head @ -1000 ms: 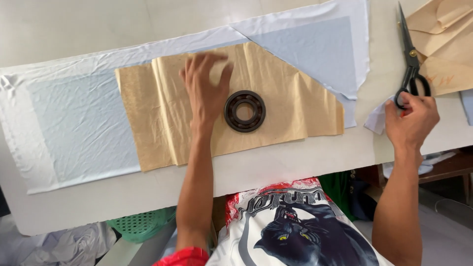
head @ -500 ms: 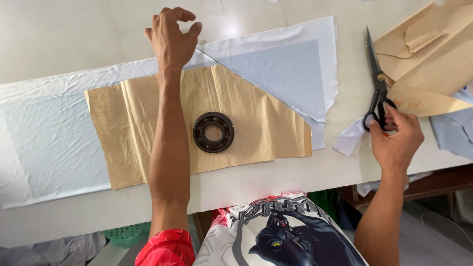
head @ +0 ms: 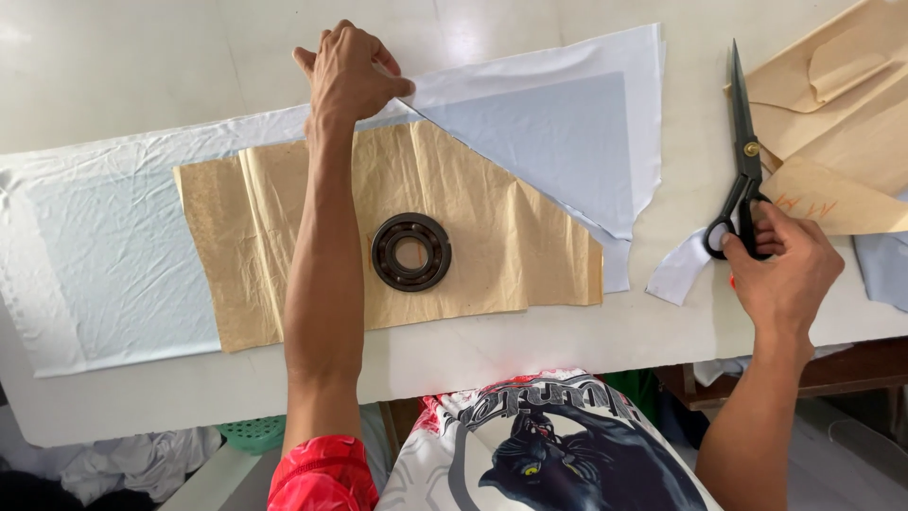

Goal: The person uses scissors to cut a piece of white fabric following a brown paper pattern. They adjust the pattern and fabric on a white table, cut along the edges, and then cut a smaller triangular piece from the fabric.

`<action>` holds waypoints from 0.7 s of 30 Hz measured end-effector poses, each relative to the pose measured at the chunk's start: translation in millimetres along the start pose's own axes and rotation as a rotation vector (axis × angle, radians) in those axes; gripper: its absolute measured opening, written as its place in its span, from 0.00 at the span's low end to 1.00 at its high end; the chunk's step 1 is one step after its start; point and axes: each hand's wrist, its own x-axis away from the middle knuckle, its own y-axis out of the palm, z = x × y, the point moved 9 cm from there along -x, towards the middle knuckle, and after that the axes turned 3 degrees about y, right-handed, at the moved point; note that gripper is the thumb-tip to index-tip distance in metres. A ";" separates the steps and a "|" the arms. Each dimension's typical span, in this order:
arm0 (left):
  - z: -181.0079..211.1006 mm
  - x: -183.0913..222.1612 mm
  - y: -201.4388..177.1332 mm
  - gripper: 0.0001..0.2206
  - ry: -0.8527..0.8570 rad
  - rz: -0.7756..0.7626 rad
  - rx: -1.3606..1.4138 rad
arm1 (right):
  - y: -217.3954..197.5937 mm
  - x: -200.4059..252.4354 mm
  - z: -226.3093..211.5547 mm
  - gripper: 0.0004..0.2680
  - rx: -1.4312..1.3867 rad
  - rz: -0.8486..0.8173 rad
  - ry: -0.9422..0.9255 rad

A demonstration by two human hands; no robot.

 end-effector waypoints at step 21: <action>74.9 22.1 -7.6 0.04 0.240 -0.018 0.138 | -6.0 -24.5 -7.4 0.29 -0.316 -0.180 0.202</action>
